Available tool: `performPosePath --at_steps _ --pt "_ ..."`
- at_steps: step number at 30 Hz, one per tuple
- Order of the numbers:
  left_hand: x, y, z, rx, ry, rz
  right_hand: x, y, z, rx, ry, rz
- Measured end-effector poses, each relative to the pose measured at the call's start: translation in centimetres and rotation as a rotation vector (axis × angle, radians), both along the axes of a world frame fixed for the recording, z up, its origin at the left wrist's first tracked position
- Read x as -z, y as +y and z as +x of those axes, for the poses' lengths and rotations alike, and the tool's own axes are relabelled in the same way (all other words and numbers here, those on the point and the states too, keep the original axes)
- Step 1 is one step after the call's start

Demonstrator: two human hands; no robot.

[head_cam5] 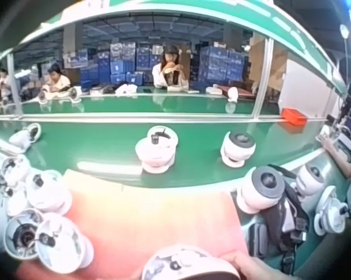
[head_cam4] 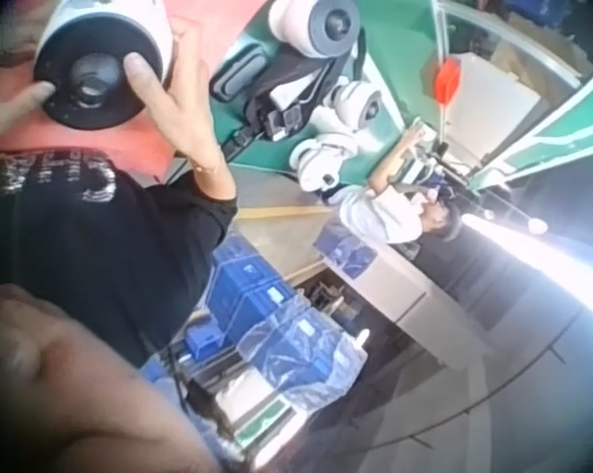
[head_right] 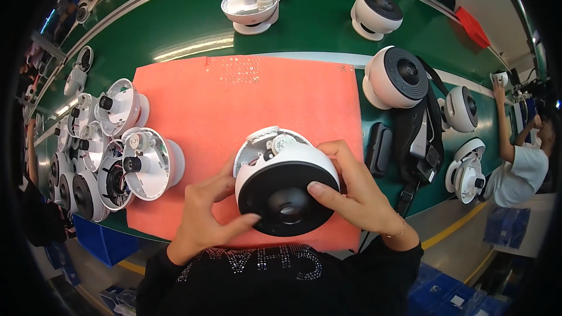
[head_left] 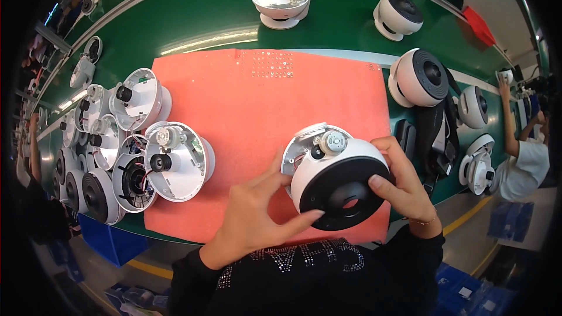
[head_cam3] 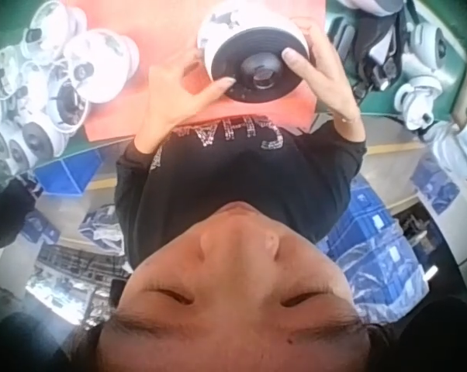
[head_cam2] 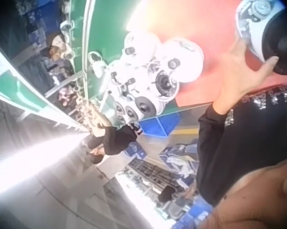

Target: Assembling camera modules and housings on a production line.

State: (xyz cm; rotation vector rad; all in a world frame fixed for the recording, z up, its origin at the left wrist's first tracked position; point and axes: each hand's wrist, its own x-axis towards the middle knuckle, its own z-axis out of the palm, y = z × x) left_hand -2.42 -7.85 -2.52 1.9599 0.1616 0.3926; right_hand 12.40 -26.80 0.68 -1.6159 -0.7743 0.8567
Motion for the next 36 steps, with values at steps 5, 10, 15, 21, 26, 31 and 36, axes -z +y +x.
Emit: performPosePath --at_steps 5,10,15,21,26,31,36 --pt "-2.5 1.4 1.0 0.078 0.156 0.225 0.2 1.2 0.4 0.045 -0.237 0.003" --pt "-3.7 2.5 2.3 0.112 0.37 0.358 0.7 2.2 2.2 0.065 -0.489 -0.141" --pt "-3.9 3.2 3.1 0.149 0.427 0.359 0.8 3.4 2.9 0.024 -0.598 -0.232" --pt "-3.8 3.9 3.5 0.187 0.501 0.349 0.8 4.0 3.7 -0.015 -0.746 -0.24" --pt "-3.8 3.5 3.6 0.209 0.494 0.343 1.0 3.9 4.0 -0.051 -0.754 -0.249" --pt "-3.5 3.4 3.2 0.183 0.43 0.474 1.7 3.7 4.1 -0.045 -0.723 -0.069" --pt "-3.3 3.9 3.7 0.219 0.43 0.459 1.3 3.7 4.3 -0.083 -0.645 -0.173"
